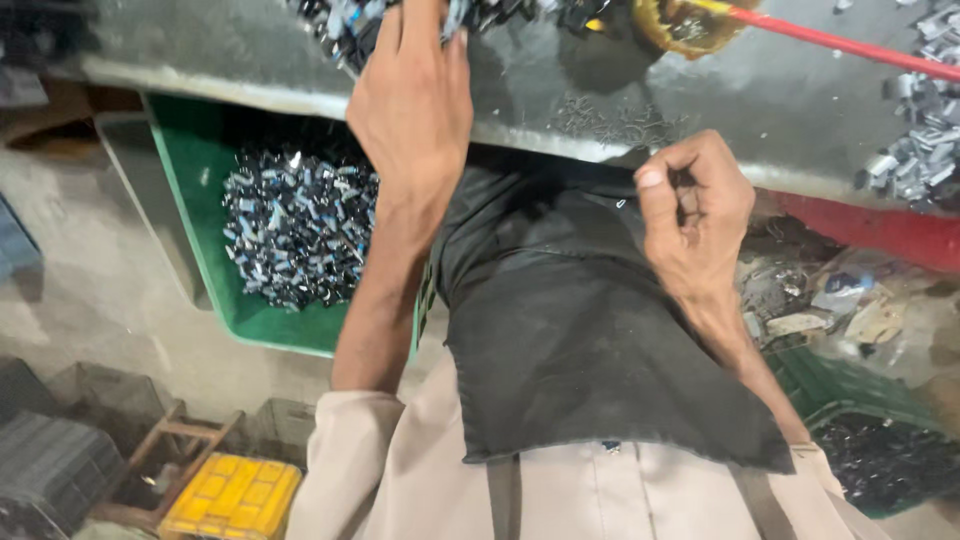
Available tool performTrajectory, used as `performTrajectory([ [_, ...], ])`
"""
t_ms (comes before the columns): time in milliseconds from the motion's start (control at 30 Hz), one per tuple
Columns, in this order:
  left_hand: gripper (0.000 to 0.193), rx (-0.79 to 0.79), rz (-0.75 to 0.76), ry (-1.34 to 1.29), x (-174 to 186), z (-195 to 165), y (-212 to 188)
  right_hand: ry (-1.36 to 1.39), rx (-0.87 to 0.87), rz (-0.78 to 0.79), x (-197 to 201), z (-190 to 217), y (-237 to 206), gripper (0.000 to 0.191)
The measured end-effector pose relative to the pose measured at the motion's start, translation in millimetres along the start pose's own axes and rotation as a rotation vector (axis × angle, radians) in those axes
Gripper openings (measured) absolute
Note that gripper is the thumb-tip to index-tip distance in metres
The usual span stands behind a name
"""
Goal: The person picks small metal components one at a time from a pile on the workbench, holds each while dipping its end into a bowl of yellowish liquid using a red stick, then places the coated component into a green bin below the bench. The cycle repeats continuously across the episode.
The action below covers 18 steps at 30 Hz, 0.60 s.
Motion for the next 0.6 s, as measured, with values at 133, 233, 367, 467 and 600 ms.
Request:
performTrajectory([
  [133,0.022,-0.123,-0.048,-0.198,8.9,-2.7,-19.3,0.173,-0.038,-0.016,-1.7,-1.4,-1.8,0.010],
  [233,0.013,-0.170,-0.047,-0.541,34.7,7.7,-19.1,0.300,-0.074,-0.006,-7.2,-0.6,0.4,0.011],
  [367,0.015,-0.017,0.171,-1.451,46.7,17.9,-12.4,0.350,-0.033,0.026,-15.0,13.2,10.2,0.012],
  [467,0.025,0.207,0.544,-1.658,24.6,-3.7,-40.3,0.252,0.103,0.064,-12.6,34.5,17.7,0.015],
  [600,0.037,0.577,1.029,-1.753,-18.7,-37.2,-107.7,0.357,0.198,0.081,-13.2,50.6,24.8,0.018],
])
Point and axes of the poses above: each hand's wrist, its own y-axis towards the middle knuckle, its own x-axis out of the back of the hand, z = x × y, the point moved 8 cm from there along y, towards the middle knuckle, and after that the axes turned 12 degrees about x, right-handed, at the moved point
